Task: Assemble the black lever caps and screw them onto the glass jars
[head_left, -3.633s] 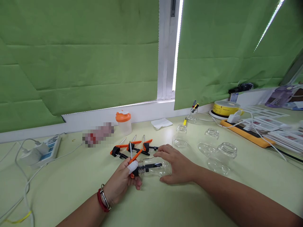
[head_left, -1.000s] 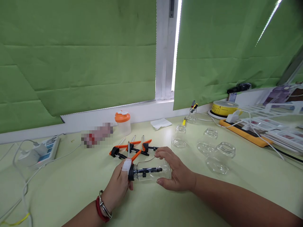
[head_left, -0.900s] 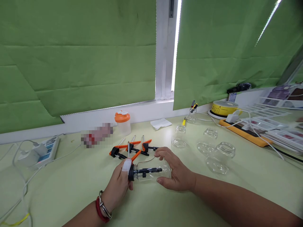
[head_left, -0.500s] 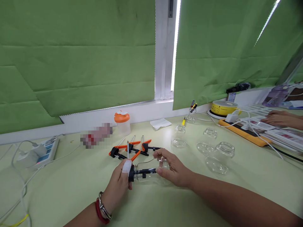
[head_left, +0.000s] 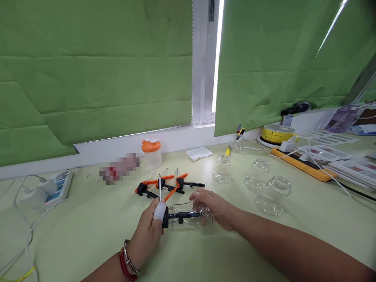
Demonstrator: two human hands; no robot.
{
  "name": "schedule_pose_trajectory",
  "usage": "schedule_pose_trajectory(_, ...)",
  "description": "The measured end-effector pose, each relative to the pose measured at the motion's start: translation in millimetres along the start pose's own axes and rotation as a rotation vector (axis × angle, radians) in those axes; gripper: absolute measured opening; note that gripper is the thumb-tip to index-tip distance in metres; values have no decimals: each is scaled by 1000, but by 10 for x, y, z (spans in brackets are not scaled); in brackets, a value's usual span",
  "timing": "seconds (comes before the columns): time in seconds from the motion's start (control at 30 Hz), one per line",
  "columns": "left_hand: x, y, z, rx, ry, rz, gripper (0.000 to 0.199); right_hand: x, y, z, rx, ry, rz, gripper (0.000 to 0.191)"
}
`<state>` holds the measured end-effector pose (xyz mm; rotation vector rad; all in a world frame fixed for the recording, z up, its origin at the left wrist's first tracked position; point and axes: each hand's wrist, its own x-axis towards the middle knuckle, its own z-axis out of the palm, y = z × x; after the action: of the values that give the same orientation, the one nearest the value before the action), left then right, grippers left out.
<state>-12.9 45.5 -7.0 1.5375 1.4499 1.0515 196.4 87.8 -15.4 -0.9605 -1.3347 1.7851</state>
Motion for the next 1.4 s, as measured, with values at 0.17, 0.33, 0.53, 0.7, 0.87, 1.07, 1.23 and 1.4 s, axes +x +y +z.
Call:
schedule_pose_trajectory(0.17,20,0,2,-34,-20,-33,41,24,23,-35,35,19,48,43)
schedule_pose_trajectory(0.33,41,23,-6,-57,14,-111,43,21,20,-4,107,-5,-25,49)
schedule_pose_trajectory(0.53,85,42,-25,-130,52,-300,48,-33,42,-4,-63,-49,-295,62)
schedule_pose_trajectory(0.7,120,39,-47,-275,21,-400,45,-91,31,-63,-621,-166,-706,95)
schedule_pose_trajectory(0.87,94,41,-45,-304,-43,-386,42,-36,22,-106,-1047,-98,-1149,92)
schedule_pose_trajectory(1.07,78,8,-33,-326,-108,-398,41,-36,13,-122,-1286,-18,-1497,87)
schedule_pose_trajectory(1.23,61,9,-39,-274,-103,-412,41,-45,13,-123,-1307,-51,-1530,82)
schedule_pose_trajectory(1.4,25,89,-25,-206,-58,-400,42,-47,-7,-101,-1221,-40,-1491,73)
